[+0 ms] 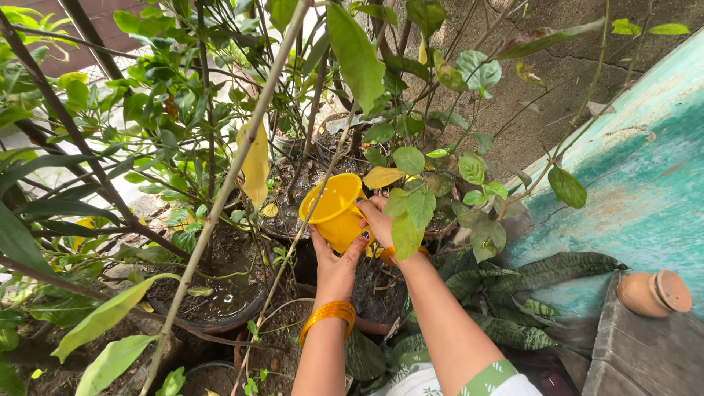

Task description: The person waters several potted plants on a balcony using a small yellow mug filled with water from a green bucket.

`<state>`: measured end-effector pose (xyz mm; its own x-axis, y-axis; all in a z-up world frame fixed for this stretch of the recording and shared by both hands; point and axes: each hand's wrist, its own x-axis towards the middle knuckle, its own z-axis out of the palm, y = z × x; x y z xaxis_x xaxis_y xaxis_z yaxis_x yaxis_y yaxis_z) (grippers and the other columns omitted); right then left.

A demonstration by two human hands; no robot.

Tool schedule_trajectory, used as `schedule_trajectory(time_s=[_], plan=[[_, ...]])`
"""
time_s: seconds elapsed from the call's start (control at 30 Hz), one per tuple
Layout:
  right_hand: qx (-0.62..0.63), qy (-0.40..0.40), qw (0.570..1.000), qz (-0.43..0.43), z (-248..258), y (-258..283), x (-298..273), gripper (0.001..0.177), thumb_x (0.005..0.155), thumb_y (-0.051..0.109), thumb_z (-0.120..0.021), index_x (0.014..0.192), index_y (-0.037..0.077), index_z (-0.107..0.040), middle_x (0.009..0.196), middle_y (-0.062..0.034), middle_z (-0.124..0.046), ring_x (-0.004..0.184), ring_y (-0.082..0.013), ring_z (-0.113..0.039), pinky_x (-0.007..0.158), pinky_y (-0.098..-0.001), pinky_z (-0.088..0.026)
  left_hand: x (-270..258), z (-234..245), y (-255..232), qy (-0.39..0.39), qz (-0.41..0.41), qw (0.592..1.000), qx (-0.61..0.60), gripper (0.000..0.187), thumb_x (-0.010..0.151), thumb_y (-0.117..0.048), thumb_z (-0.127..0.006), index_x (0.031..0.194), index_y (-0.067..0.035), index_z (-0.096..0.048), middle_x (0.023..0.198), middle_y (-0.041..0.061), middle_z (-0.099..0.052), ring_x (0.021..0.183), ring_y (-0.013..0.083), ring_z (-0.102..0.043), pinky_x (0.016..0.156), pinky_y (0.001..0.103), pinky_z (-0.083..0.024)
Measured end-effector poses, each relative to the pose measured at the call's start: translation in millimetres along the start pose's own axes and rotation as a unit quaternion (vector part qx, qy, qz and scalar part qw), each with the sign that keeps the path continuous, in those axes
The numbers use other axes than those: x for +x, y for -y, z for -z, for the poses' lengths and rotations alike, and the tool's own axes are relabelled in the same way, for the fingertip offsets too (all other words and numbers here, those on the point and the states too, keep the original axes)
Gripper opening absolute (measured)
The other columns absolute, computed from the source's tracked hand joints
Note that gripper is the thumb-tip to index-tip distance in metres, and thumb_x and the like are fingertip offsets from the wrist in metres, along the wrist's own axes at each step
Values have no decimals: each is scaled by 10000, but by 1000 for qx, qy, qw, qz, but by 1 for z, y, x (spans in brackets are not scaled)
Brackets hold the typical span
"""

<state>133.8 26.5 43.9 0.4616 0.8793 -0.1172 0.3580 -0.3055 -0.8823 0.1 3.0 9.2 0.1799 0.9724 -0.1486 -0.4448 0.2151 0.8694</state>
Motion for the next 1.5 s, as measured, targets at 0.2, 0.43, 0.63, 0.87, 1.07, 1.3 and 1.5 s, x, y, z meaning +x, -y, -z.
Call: schedule_trajectory(time_s=[0.2, 0.43, 0.63, 0.87, 1.07, 1.3, 1.5], plan=[[33, 15, 999, -9, -1, -2, 0, 362, 958, 335, -646, 723, 60, -645, 644, 7, -599, 581, -84, -503, 535, -281, -400, 1, 2, 3, -1, -17, 1000, 21, 1160, 774, -140, -835, 1617, 7, -52, 1519, 164, -468, 1359, 237, -514, 1110, 331, -408], [30, 19, 999, -23, -1, 2, -2, 358, 957, 335, -642, 715, 72, -639, 649, 13, -600, 596, -79, -507, 550, -276, -407, 0, 2, -1, -6, 22, 1000, -2, 1186, 761, -138, -821, 1616, -13, -7, 1525, 156, -457, 1354, 236, -517, 1100, 333, -418], [45, 25, 998, -24, -1, 0, -2, 366, 954, 347, -643, 705, 80, -619, 643, 30, -573, 596, -71, -488, 548, -275, -393, 0, 2, 0, 1, 21, 1000, -13, 1187, 763, -123, -812, 1614, -18, 8, 1513, 165, -469, 1346, 241, -529, 1092, 335, -435], [21, 22, 999, -11, -1, -6, 2, 391, 963, 354, -641, 691, 75, -613, 636, 29, -566, 601, -69, -478, 567, -268, -378, 0, 2, 2, 1, 14, 1000, -4, 1175, 772, -110, -809, 1617, -12, 1, 1517, 164, -465, 1339, 235, -531, 1091, 331, -431], [32, 24, 999, -15, -1, -6, 3, 382, 961, 352, -641, 699, 76, -609, 649, 26, -574, 611, -73, -488, 573, -272, -390, 0, 2, 1, 3, 19, 1000, -3, 1164, 779, -122, -802, 1617, -21, -1, 1506, 158, -481, 1338, 234, -536, 1087, 333, -439], [8, 15, 1000, -12, -1, 1, 0, 387, 958, 355, -643, 706, 62, -629, 653, 10, -598, 611, -91, -528, 571, -279, -420, 1, 3, 4, 5, 22, 999, -23, 1170, 785, -146, -809, 1625, -35, -1, 1515, 163, -478, 1353, 246, -526, 1087, 339, -442], [-5, 11, 1000, -6, 2, -2, 1, 357, 953, 317, -652, 714, 53, -639, 674, -5, -622, 617, -96, -555, 577, -282, -449, 3, 2, 9, 5, 30, 999, -15, 1172, 792, -159, -803, 1627, -43, 11, 1513, 169, -476, 1366, 258, -522, 1083, 353, -454]])
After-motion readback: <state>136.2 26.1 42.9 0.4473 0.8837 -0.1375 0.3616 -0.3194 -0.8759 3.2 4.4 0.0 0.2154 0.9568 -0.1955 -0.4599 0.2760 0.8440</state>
